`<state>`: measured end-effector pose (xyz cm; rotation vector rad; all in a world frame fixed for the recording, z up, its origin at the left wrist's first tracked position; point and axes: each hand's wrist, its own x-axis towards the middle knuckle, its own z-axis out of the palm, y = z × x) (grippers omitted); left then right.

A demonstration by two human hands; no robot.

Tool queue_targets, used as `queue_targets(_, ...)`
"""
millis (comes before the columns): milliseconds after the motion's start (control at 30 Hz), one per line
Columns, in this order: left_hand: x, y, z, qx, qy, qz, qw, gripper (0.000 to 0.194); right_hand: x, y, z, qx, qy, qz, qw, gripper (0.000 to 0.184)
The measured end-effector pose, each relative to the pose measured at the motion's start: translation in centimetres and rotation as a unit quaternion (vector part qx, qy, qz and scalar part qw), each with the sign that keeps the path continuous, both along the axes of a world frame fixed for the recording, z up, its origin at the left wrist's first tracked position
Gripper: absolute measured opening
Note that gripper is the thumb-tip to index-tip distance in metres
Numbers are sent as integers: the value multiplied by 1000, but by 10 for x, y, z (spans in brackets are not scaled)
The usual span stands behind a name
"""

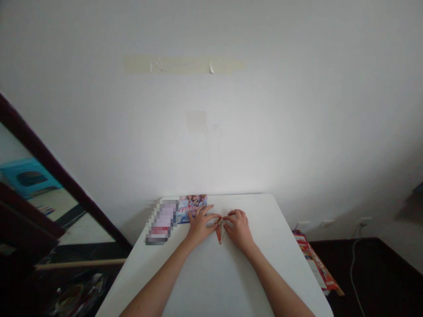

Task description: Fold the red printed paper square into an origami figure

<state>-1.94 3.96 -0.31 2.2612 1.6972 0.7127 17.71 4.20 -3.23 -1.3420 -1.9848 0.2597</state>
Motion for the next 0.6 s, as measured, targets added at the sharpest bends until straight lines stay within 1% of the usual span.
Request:
queue_targets(233,1,-2,0,6,-12,-7,1000,29,-5,1,4,10,1,-3,1000,13)
queue_targets(467,0,-2,-3,17,-21,-3,1000,32,-5,0,10,56,-37,-6,998,9)
queue_targets(600,-1,-2,-2,9,-15,-9,1000,21,-5,-4,16,69,-54,-20,996,7)
